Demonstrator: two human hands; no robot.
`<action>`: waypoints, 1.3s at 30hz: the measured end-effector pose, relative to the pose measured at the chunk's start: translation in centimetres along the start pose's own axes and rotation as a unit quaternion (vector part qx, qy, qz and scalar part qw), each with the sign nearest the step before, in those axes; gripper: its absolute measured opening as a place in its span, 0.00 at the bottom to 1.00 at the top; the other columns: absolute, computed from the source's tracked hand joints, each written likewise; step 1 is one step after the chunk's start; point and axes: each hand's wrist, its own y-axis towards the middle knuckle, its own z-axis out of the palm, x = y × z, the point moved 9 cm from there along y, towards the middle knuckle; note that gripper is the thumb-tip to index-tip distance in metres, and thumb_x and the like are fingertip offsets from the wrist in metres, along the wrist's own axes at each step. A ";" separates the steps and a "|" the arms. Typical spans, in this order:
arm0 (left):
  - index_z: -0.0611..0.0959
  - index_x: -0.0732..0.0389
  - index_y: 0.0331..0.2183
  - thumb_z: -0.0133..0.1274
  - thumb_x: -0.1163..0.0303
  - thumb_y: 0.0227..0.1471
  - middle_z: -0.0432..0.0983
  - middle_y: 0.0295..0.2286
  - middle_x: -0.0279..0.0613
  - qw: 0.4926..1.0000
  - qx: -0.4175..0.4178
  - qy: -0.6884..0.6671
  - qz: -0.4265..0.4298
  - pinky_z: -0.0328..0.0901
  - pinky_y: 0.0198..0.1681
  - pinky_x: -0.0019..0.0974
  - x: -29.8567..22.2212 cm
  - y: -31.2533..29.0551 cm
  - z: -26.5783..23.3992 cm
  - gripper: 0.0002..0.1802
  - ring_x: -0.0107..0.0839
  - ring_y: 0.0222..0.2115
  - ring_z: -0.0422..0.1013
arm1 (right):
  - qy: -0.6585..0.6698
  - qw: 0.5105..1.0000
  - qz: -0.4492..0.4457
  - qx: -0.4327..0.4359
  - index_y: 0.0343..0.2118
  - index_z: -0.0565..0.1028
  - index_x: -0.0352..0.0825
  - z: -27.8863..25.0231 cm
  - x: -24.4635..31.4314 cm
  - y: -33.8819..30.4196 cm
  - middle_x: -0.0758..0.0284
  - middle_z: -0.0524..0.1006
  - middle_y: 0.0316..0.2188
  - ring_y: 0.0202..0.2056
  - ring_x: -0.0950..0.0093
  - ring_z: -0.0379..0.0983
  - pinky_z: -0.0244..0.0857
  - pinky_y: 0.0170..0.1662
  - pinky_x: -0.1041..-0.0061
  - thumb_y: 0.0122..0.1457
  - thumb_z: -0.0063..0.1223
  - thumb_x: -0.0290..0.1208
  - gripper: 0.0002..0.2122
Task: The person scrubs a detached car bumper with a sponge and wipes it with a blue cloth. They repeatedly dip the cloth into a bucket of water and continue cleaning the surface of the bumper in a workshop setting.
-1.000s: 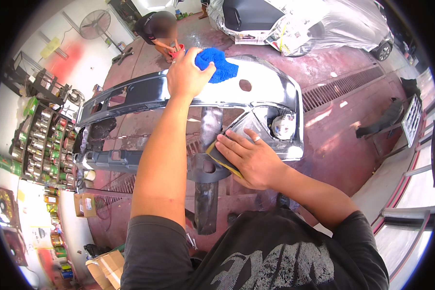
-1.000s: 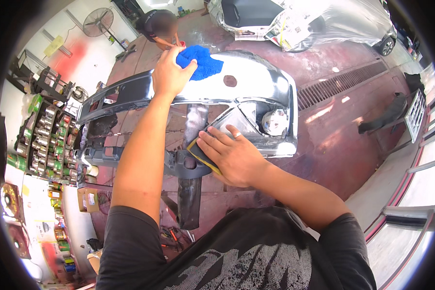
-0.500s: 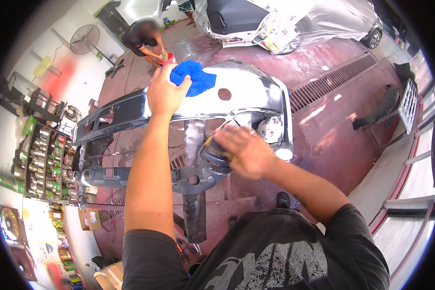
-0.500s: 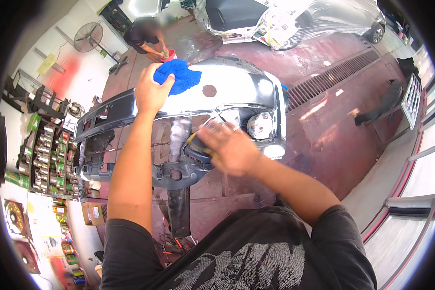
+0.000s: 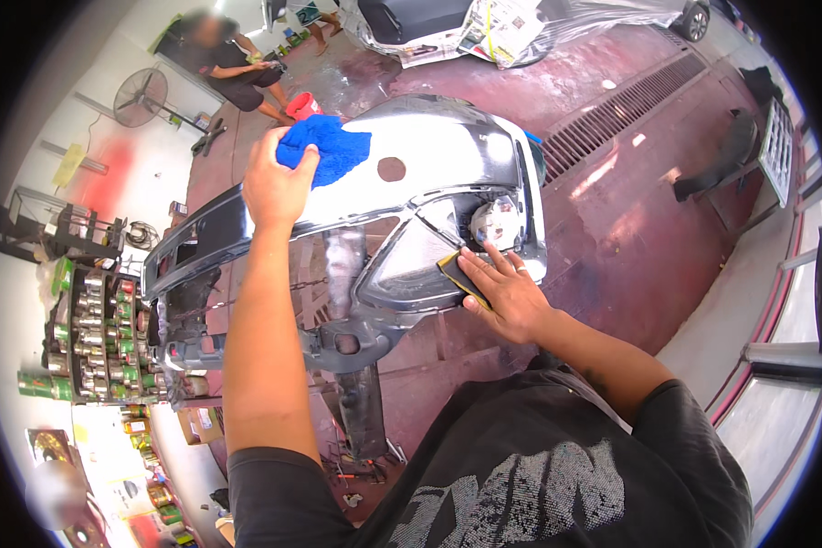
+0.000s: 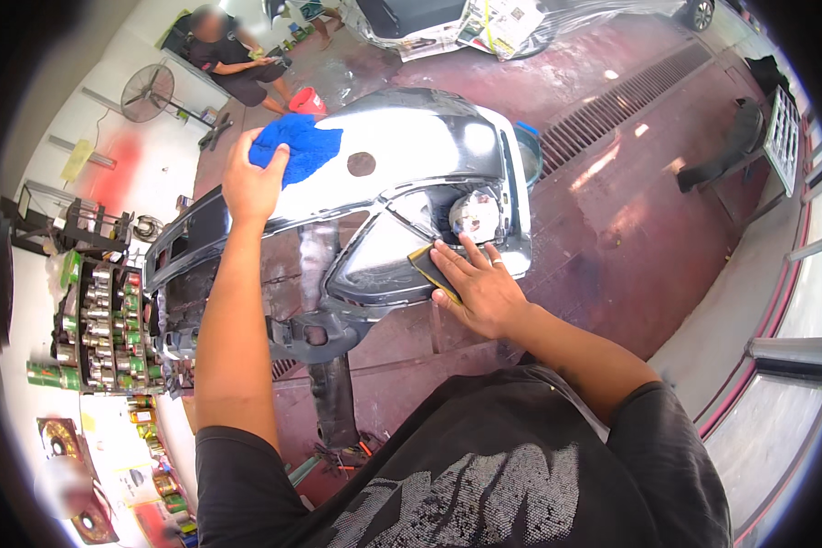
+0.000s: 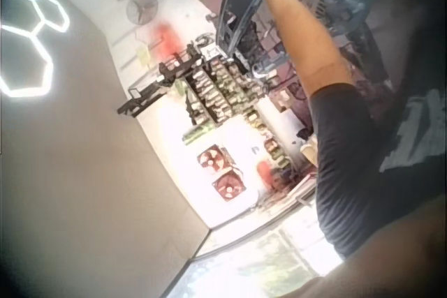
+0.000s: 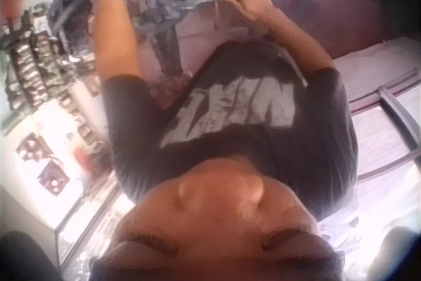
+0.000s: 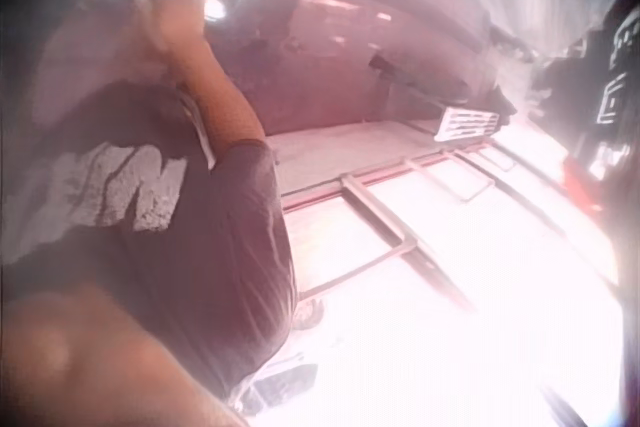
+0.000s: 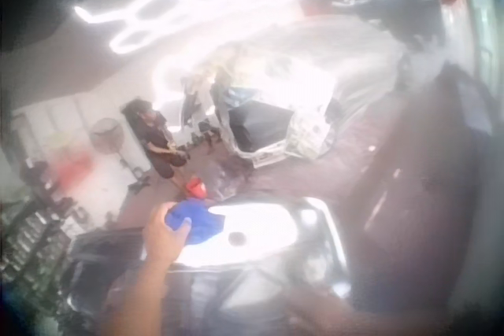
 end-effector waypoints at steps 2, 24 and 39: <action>0.86 0.51 0.51 0.71 0.57 0.55 0.85 0.46 0.43 1.000 0.002 -0.007 -0.008 0.74 0.52 0.48 0.0 0.1 0.2 0.23 0.46 0.47 0.82 | 0.057 0.996 -0.026 -0.066 0.78 0.57 0.32 -0.5 2.3 1.4 0.54 0.55 0.80 0.81 0.51 0.45 0.41 0.80 0.44 0.79 0.37 0.55 0.36; 0.85 0.54 0.50 0.71 0.58 0.56 0.85 0.45 0.45 1.000 0.011 -0.005 0.018 0.73 0.52 0.48 -0.5 0.3 1.1 0.23 0.47 0.46 0.81 | 0.101 0.990 0.003 -0.097 0.78 0.56 0.31 -0.3 2.4 2.8 0.55 0.55 0.80 0.80 0.51 0.47 0.42 0.79 0.44 0.78 0.41 0.54 0.37; 0.86 0.50 0.50 0.71 0.56 0.53 0.84 0.45 0.44 0.999 0.005 -0.015 0.031 0.74 0.51 0.52 0.0 0.4 0.7 0.24 0.50 0.46 0.81 | 0.056 0.982 -0.137 -0.118 0.78 0.57 0.31 -2.3 4.2 4.3 0.55 0.56 0.80 0.81 0.53 0.45 0.39 0.80 0.46 0.78 0.41 0.55 0.37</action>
